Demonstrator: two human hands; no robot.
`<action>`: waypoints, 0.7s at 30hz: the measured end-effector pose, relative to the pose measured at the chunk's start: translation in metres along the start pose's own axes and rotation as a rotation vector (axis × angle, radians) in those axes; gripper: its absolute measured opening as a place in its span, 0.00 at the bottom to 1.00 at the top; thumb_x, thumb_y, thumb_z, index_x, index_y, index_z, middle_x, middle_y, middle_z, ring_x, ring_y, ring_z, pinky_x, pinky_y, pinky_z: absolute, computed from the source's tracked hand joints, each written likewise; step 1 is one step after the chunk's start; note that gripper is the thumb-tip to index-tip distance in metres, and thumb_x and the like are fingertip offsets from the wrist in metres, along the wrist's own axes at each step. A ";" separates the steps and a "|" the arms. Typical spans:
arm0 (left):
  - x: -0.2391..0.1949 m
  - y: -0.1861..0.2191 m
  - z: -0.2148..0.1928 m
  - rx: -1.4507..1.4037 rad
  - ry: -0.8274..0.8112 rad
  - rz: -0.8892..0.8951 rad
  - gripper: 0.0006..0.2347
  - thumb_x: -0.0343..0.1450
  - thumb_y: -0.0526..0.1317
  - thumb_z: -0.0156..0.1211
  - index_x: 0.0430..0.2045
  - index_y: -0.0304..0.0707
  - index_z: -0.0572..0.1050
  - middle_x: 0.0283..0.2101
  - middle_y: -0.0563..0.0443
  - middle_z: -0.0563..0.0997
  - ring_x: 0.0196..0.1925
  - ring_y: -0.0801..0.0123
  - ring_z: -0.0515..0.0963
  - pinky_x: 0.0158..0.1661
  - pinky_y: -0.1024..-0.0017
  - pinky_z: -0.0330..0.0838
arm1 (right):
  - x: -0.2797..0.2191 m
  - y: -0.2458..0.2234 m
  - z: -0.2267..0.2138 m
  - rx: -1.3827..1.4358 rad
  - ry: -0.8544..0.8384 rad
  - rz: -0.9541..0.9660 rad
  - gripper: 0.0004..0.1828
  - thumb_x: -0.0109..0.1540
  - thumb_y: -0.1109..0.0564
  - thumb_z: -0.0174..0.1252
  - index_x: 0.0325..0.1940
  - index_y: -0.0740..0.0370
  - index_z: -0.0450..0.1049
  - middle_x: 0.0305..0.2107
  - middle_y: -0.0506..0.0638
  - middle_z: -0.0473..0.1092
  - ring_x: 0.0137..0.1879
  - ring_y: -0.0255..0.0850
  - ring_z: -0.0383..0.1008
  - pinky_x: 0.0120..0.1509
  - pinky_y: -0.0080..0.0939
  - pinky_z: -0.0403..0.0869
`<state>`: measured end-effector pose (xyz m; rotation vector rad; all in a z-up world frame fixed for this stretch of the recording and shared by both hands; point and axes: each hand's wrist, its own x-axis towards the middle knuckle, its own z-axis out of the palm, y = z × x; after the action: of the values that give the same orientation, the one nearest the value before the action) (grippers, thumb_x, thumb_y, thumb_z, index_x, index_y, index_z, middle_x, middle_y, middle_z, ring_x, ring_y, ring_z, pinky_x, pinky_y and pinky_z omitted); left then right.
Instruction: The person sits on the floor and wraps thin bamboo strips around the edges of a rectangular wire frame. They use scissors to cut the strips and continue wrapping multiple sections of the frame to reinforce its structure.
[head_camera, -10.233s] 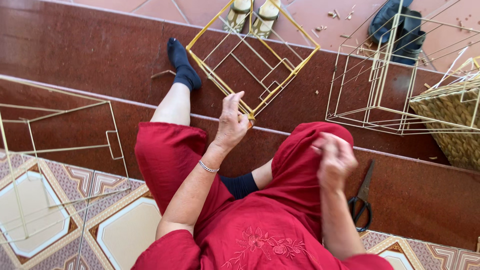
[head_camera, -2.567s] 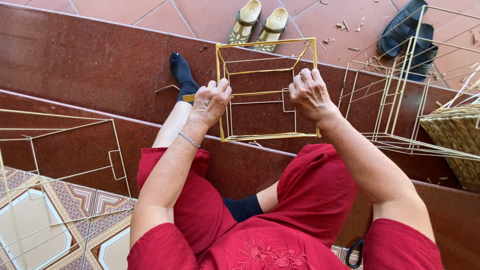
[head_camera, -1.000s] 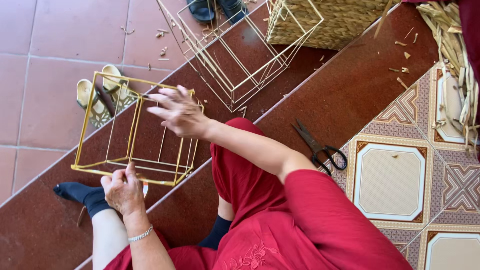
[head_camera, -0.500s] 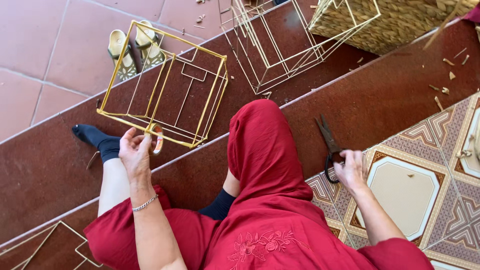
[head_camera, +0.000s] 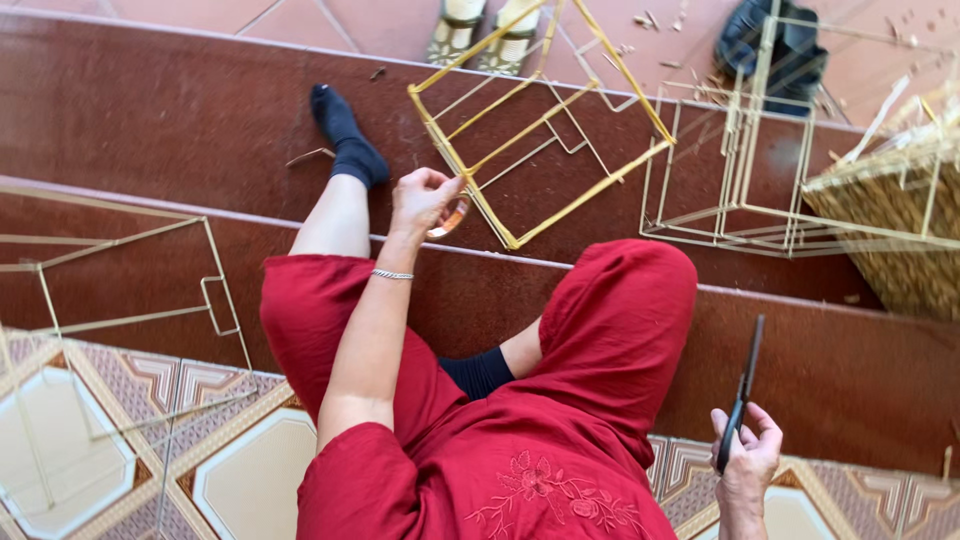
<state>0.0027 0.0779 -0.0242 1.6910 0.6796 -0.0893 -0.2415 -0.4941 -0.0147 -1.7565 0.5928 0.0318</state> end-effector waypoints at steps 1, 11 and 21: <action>-0.001 0.000 0.000 0.077 0.040 0.093 0.14 0.66 0.45 0.75 0.28 0.32 0.80 0.23 0.51 0.82 0.22 0.76 0.78 0.23 0.74 0.72 | -0.001 -0.021 0.009 0.071 -0.036 0.056 0.40 0.66 0.48 0.67 0.77 0.57 0.56 0.31 0.51 0.64 0.25 0.37 0.59 0.25 0.36 0.58; -0.012 -0.010 -0.004 0.052 0.082 0.158 0.08 0.65 0.45 0.68 0.31 0.44 0.84 0.20 0.60 0.78 0.24 0.84 0.75 0.30 0.78 0.71 | 0.051 -0.191 0.203 0.023 -1.148 -0.008 0.54 0.56 0.18 0.51 0.69 0.63 0.62 0.34 0.43 0.66 0.26 0.29 0.63 0.26 0.31 0.61; -0.006 -0.017 -0.003 -0.077 0.073 0.137 0.07 0.66 0.44 0.70 0.29 0.42 0.84 0.21 0.63 0.78 0.25 0.86 0.75 0.31 0.79 0.72 | 0.059 -0.240 0.302 -0.313 -1.160 0.026 0.29 0.66 0.31 0.49 0.41 0.61 0.69 0.23 0.42 0.62 0.21 0.26 0.57 0.23 0.30 0.58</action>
<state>-0.0115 0.0795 -0.0352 1.6676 0.6116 0.0947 -0.0072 -0.2032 0.0982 -1.6827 -0.2615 1.1251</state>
